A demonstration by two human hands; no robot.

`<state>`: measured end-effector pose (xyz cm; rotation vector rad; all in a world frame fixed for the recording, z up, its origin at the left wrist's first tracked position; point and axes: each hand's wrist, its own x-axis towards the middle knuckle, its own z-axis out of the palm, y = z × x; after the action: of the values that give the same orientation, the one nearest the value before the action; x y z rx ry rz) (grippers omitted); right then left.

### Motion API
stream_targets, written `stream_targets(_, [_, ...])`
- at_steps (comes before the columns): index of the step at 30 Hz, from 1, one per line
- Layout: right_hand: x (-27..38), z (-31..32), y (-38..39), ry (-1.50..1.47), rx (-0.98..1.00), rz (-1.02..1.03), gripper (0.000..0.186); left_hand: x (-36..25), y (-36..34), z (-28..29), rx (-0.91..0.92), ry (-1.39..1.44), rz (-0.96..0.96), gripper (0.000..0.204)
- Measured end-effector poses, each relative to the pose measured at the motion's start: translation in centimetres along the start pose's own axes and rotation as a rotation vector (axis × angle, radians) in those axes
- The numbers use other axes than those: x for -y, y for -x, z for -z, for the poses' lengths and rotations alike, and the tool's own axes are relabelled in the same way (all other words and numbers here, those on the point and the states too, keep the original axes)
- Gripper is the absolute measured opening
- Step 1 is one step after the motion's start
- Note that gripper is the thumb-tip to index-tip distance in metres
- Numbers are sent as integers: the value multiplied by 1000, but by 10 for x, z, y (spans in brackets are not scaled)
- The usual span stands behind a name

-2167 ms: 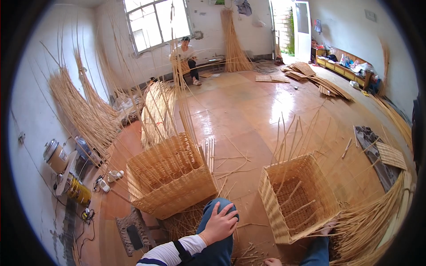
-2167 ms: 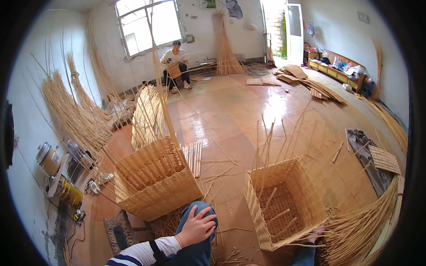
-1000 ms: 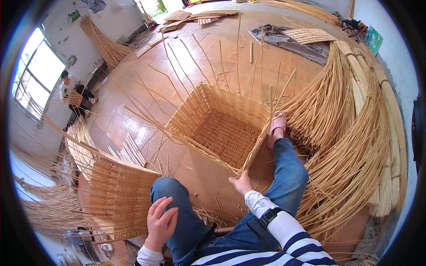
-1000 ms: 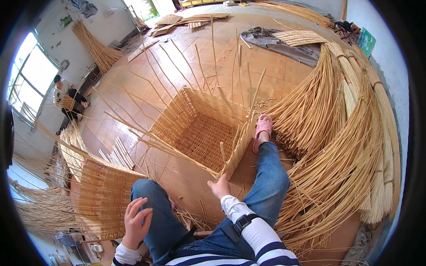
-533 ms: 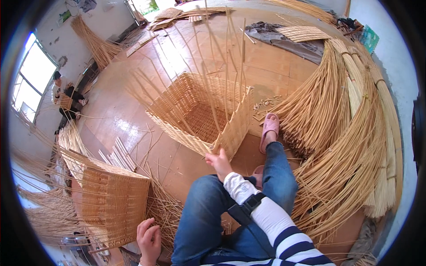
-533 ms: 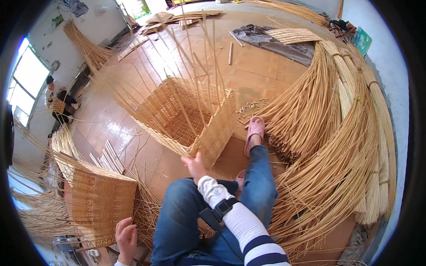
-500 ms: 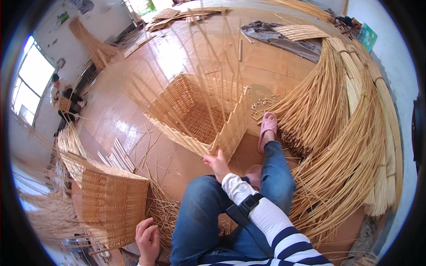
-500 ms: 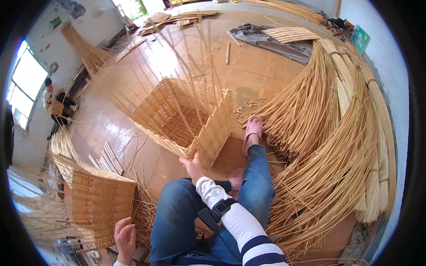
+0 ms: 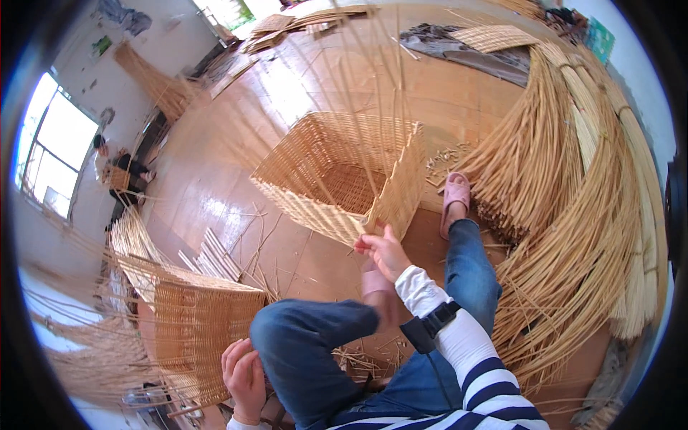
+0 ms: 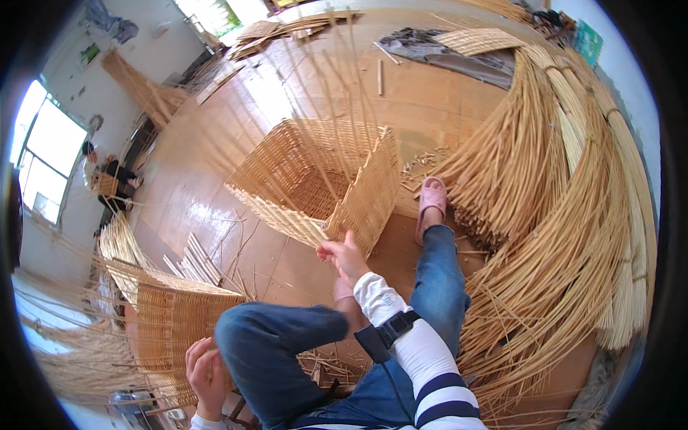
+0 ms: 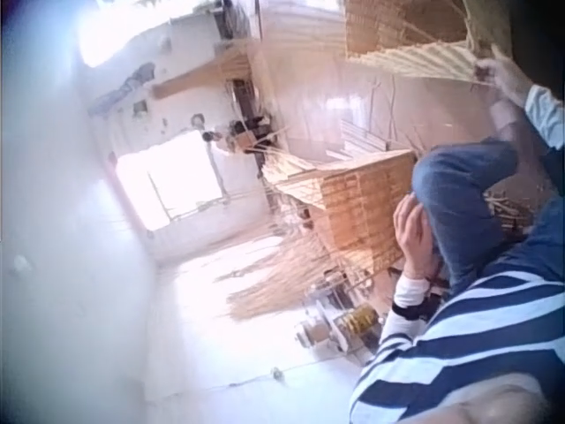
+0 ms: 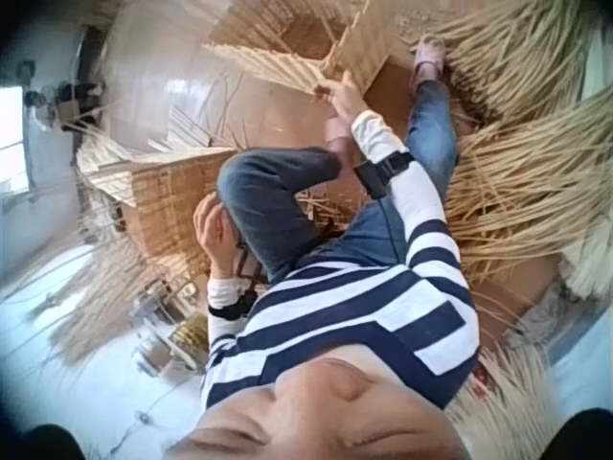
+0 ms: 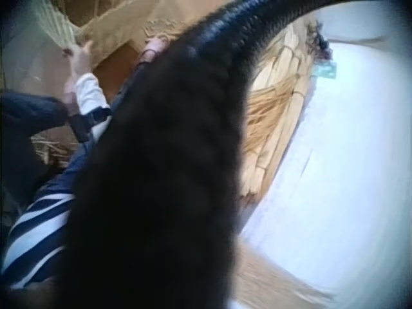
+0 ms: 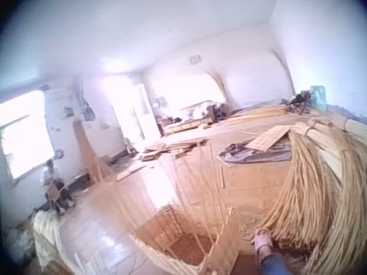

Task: Weaving a large wicker basket using a drill and weaving strips.

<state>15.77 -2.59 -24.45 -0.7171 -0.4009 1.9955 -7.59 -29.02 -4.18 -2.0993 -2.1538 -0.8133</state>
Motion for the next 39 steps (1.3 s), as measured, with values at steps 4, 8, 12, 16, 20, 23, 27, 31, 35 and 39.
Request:
stream_targets(4, [11, -27, -6, -31, 170, 59, 86, 16, 3, 1, -17, 33, 65, 13])
stream_targets(8, [13, -48, -9, 27, 170, 161, 76, 19, -8, 4, 25, -57, 65, 11])
stream_targets(12, [27, -50, -25, -121, 192, 236, 72, 17, -28, 10, 30, -114, 4, 8])
stream_targets(16, [39, -36, -31, -253, 219, 200, 65, 6, -35, 11, 88, -100, -47, 6])
stream_targets(20, [43, -21, -18, -227, 231, 145, 76, -8, -41, 3, 91, -81, -60, 6])
stream_targets(23, [37, -14, -9, -82, 173, 54, 84, -10, -52, -6, 84, -65, -126, 5])
stream_targets(27, [9, -7, 3, 48, 187, -12, 84, -4, -59, -24, 57, 18, -99, 6])
stream_targets(31, [-19, 9, 23, 132, 23, -72, 70, 12, -62, -48, 121, 103, -145, 5])
stream_targets(35, [-26, 35, 39, 160, -180, -102, 61, 17, -58, -74, 168, 245, -91, 6])
stream_targets(39, [-50, 46, 33, 241, -305, -203, 55, 1, -51, -104, 314, 372, -100, 8])
